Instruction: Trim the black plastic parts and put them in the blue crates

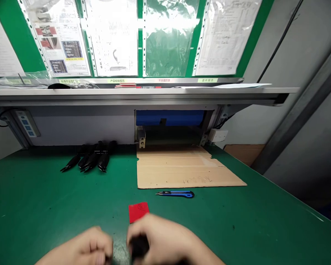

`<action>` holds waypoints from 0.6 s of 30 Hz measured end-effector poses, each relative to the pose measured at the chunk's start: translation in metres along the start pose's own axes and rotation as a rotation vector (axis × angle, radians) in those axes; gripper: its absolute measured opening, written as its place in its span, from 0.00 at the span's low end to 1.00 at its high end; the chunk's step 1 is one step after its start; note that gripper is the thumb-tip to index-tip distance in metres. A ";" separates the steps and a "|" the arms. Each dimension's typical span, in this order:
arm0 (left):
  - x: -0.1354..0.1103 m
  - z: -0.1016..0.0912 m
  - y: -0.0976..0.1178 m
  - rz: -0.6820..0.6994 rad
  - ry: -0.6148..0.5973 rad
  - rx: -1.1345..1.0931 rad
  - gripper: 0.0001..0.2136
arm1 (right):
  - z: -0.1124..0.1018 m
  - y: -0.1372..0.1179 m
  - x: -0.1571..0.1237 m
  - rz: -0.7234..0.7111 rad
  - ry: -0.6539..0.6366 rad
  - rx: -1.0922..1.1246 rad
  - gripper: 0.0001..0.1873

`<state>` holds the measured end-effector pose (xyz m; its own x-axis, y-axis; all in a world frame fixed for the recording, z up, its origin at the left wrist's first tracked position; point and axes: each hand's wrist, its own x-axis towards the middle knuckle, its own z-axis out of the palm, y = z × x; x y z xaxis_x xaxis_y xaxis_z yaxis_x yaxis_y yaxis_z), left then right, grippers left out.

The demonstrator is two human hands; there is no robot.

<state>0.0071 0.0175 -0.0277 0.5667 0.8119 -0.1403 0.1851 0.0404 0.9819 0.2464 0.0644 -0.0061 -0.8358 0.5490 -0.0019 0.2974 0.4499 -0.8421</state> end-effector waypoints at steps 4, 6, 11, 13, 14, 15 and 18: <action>0.009 -0.004 0.012 0.082 0.559 -0.168 0.19 | -0.007 0.014 0.013 0.084 0.731 0.125 0.08; 0.013 -0.002 0.012 0.080 0.621 -0.179 0.18 | -0.006 0.015 0.015 0.100 0.819 0.052 0.12; 0.020 0.023 -0.004 0.104 0.293 -0.483 0.19 | 0.005 0.011 0.016 0.116 0.588 -0.444 0.21; 0.022 0.031 -0.008 0.066 0.204 -0.742 0.19 | 0.007 0.011 0.018 0.152 0.510 -0.547 0.23; 0.021 0.032 -0.007 0.029 0.181 -0.835 0.19 | 0.007 0.011 0.019 0.172 0.492 -0.577 0.21; 0.021 0.032 -0.006 -0.012 0.174 -0.871 0.19 | 0.007 0.011 0.019 0.185 0.483 -0.604 0.18; 0.016 0.019 0.000 -0.019 0.311 -0.542 0.19 | 0.008 0.007 0.018 0.192 0.469 -0.672 0.11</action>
<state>0.0314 0.0198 -0.0320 0.2919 0.9364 -0.1950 -0.2870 0.2802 0.9161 0.2293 0.0716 -0.0164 -0.5084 0.8279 0.2369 0.7504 0.5609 -0.3496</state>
